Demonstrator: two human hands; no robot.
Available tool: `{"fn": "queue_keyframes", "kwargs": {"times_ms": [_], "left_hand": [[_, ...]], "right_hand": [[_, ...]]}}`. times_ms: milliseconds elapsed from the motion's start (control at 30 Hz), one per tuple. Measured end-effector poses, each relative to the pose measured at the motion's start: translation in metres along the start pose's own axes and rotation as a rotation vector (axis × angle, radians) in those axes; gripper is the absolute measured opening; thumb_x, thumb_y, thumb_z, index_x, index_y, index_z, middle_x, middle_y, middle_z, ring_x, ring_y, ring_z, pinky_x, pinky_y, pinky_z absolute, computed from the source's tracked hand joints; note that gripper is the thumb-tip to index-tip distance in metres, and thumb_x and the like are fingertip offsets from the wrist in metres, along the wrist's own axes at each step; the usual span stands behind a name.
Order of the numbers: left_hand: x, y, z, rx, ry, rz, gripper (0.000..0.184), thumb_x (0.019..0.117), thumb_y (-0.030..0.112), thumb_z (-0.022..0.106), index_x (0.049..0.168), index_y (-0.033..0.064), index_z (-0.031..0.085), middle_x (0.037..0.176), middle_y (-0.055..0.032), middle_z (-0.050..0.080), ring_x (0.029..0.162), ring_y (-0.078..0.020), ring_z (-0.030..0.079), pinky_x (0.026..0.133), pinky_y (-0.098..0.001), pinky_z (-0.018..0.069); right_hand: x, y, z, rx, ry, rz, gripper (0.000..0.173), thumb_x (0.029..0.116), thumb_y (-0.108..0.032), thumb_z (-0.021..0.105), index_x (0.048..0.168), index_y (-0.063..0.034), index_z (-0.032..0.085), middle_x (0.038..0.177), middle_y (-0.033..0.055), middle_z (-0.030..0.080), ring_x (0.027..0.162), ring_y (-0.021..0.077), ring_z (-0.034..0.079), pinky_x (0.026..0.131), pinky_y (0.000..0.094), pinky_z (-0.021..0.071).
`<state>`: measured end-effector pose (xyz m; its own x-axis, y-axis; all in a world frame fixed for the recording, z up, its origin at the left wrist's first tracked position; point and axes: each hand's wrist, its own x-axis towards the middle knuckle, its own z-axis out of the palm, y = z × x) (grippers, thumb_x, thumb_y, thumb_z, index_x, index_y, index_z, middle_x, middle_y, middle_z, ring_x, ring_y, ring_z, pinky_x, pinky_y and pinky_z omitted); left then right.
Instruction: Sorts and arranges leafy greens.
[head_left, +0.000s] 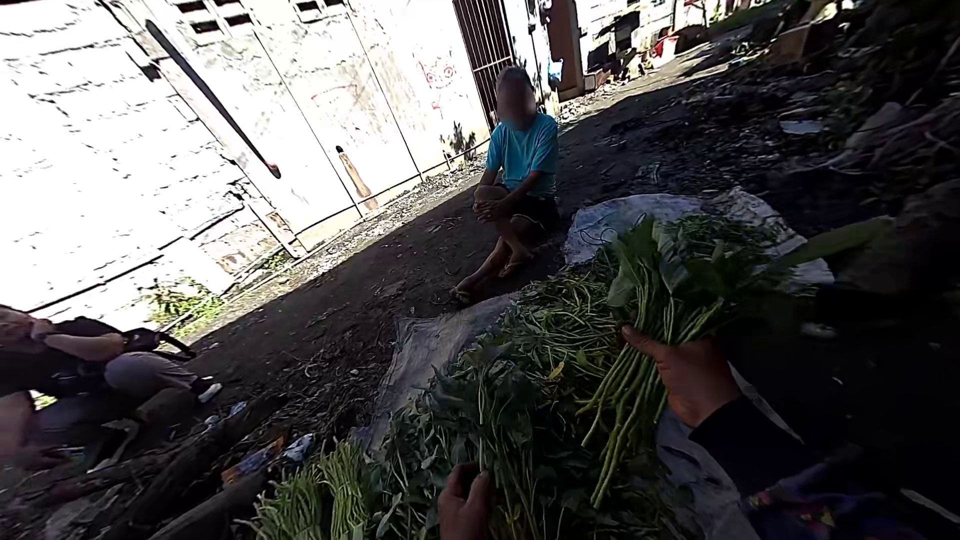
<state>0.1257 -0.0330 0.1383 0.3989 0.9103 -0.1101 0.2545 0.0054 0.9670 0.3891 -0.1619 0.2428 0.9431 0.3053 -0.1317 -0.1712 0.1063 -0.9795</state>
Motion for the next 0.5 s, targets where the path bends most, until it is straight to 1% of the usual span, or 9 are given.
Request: {"fn": "queue_keyframes", "kwargs": {"times_ms": [33, 67, 100, 167, 233, 300, 367, 433, 500], "left_hand": [[0.004, -0.004, -0.005, 0.010, -0.025, -0.067, 0.020, 0.0996, 0.004, 0.056, 0.114, -0.0092, 0.061, 0.079, -0.0093, 0.063, 0.059, -0.0113, 0.058, 0.057, -0.0284, 0.0518], [0.007, -0.009, -0.009, 0.002, -0.022, -0.122, 0.021, 0.1019, 0.005, 0.055, 0.118, -0.0091, 0.058, 0.077, -0.0093, 0.062, 0.055, -0.0113, 0.056, 0.053, -0.0276, 0.0499], [0.006, -0.008, -0.011, -0.040, 0.033, -0.128, 0.022, 0.1030, 0.005, 0.054, 0.119, -0.0095, 0.057, 0.072, -0.0082, 0.059, 0.051, -0.0102, 0.053, 0.048, -0.0262, 0.0472], [-0.002, 0.017, -0.012, -0.162, 0.136, -0.012, 0.021, 0.1026, 0.002, 0.054, 0.121, -0.0088, 0.054, 0.072, -0.0055, 0.060, 0.049, -0.0064, 0.052, 0.047, -0.0219, 0.0461], [-0.016, 0.032, -0.009, -0.221, 0.154, 0.077, 0.023, 0.0992, -0.001, 0.057, 0.121, -0.0077, 0.054, 0.080, -0.0065, 0.064, 0.054, -0.0072, 0.058, 0.052, -0.0225, 0.0529], [-0.019, 0.027, -0.003, -0.226, 0.149, 0.086, 0.023, 0.0950, -0.003, 0.063, 0.117, -0.0076, 0.057, 0.085, -0.0092, 0.064, 0.060, -0.0109, 0.062, 0.058, -0.0266, 0.0572], [-0.027, 0.020, 0.004, -0.255, 0.175, 0.154, 0.023, 0.0901, -0.006, 0.066, 0.113, -0.0097, 0.059, 0.083, -0.0073, 0.065, 0.065, -0.0091, 0.065, 0.064, -0.0265, 0.0592], [-0.038, 0.020, 0.015, -0.304, 0.188, 0.219, 0.021, 0.0866, -0.010, 0.066, 0.107, -0.0098, 0.061, 0.081, -0.0037, 0.067, 0.067, -0.0056, 0.066, 0.068, -0.0238, 0.0602], [-0.050, 0.006, 0.025, -0.329, 0.212, 0.178, 0.019, 0.0850, -0.011, 0.067, 0.103, -0.0096, 0.062, 0.078, -0.0036, 0.066, 0.066, -0.0052, 0.065, 0.067, -0.0232, 0.0590]], "right_hand": [[-0.002, 0.002, 0.003, -0.007, -0.012, -0.005, 0.038, 0.0894, -0.012, 0.079, 0.124, -0.0044, 0.065, 0.109, 0.0118, 0.071, 0.098, 0.0220, 0.069, 0.089, 0.0434, 0.0559], [-0.004, 0.004, 0.006, -0.012, -0.020, -0.014, 0.038, 0.0890, -0.012, 0.079, 0.124, -0.0050, 0.066, 0.108, 0.0113, 0.072, 0.095, 0.0214, 0.071, 0.087, 0.0419, 0.0577], [-0.005, 0.006, 0.009, -0.013, -0.030, -0.025, 0.036, 0.0889, -0.011, 0.079, 0.122, -0.0056, 0.067, 0.106, 0.0107, 0.073, 0.093, 0.0208, 0.072, 0.085, 0.0404, 0.0592], [-0.006, 0.006, 0.013, -0.007, -0.045, -0.045, 0.037, 0.0879, -0.010, 0.080, 0.122, -0.0049, 0.067, 0.107, 0.0124, 0.072, 0.095, 0.0228, 0.071, 0.087, 0.0424, 0.0581], [-0.011, 0.011, 0.014, -0.019, -0.054, -0.034, 0.038, 0.0869, -0.010, 0.081, 0.121, -0.0043, 0.067, 0.104, 0.0123, 0.073, 0.093, 0.0229, 0.071, 0.086, 0.0431, 0.0580], [-0.016, 0.017, 0.016, -0.013, -0.080, -0.024, 0.039, 0.0870, -0.007, 0.080, 0.123, -0.0020, 0.065, 0.105, 0.0142, 0.072, 0.092, 0.0244, 0.071, 0.085, 0.0438, 0.0588], [-0.019, 0.023, 0.019, -0.043, -0.132, 0.013, 0.040, 0.0879, -0.005, 0.079, 0.124, 0.0005, 0.063, 0.103, 0.0146, 0.072, 0.089, 0.0233, 0.072, 0.083, 0.0404, 0.0597], [-0.024, 0.032, 0.024, -0.105, -0.178, 0.070, 0.036, 0.0885, -0.006, 0.079, 0.121, 0.0014, 0.064, 0.094, 0.0126, 0.075, 0.083, 0.0218, 0.074, 0.079, 0.0367, 0.0612], [-0.034, 0.046, 0.026, -0.179, -0.221, 0.144, 0.037, 0.0896, -0.008, 0.079, 0.121, 0.0027, 0.062, 0.093, 0.0119, 0.074, 0.082, 0.0209, 0.073, 0.080, 0.0359, 0.0606]]}}
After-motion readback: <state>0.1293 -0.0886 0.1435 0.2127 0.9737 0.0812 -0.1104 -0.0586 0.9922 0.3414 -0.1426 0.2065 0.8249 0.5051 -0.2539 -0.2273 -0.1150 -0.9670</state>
